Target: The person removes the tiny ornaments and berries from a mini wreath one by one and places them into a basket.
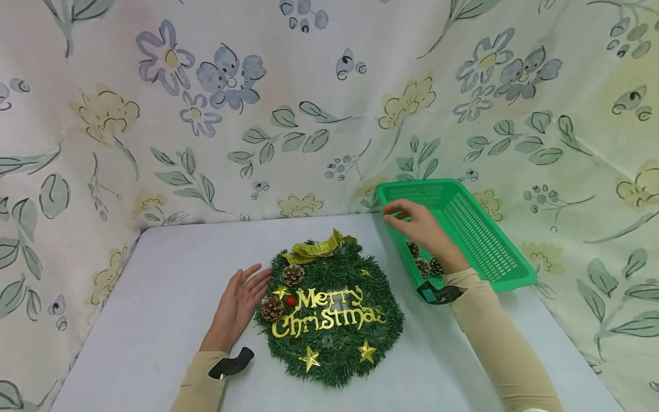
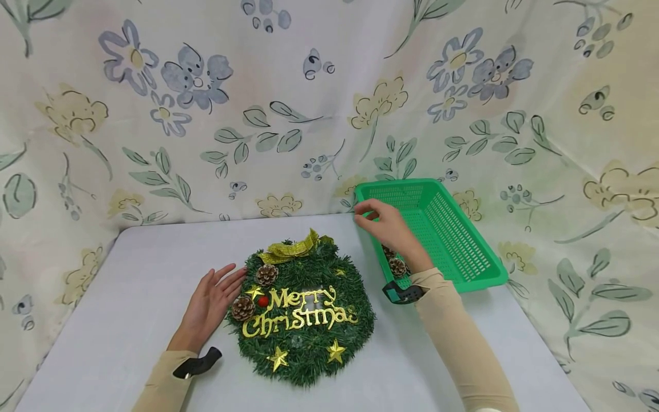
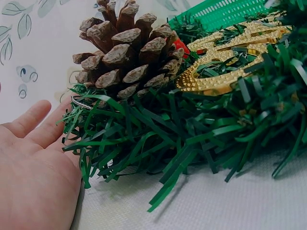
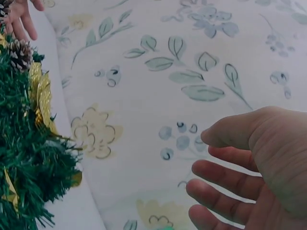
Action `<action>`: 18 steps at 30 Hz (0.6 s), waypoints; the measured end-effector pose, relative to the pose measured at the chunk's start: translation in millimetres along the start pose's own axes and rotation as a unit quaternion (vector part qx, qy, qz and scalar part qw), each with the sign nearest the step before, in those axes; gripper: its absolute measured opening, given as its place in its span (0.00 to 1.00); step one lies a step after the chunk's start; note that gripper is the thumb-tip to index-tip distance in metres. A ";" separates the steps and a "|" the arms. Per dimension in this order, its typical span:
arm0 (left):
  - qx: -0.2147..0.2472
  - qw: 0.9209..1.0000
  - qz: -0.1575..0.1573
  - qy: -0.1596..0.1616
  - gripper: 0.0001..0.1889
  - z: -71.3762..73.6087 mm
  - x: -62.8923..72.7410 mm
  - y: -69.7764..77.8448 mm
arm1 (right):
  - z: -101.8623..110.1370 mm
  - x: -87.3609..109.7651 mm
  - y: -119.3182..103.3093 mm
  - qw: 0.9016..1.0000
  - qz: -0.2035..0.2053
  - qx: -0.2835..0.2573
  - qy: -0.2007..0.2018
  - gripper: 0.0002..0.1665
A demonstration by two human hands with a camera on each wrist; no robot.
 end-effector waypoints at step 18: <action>0.002 1.000 0.001 -0.001 0.37 1.1 -1.6 -1.8 | -37.2 -3.4 -21.4 0.998 0.018 -0.054 -0.033 0.16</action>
Point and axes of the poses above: each hand's wrist, its own x-axis away from the middle knuckle, its own z-axis out of the back of the hand, y = z × x, the point moved 5 cm from there along -x, towards the middle knuckle, and after that the axes turned 15 degrees about -x, right-handed, at the moved point
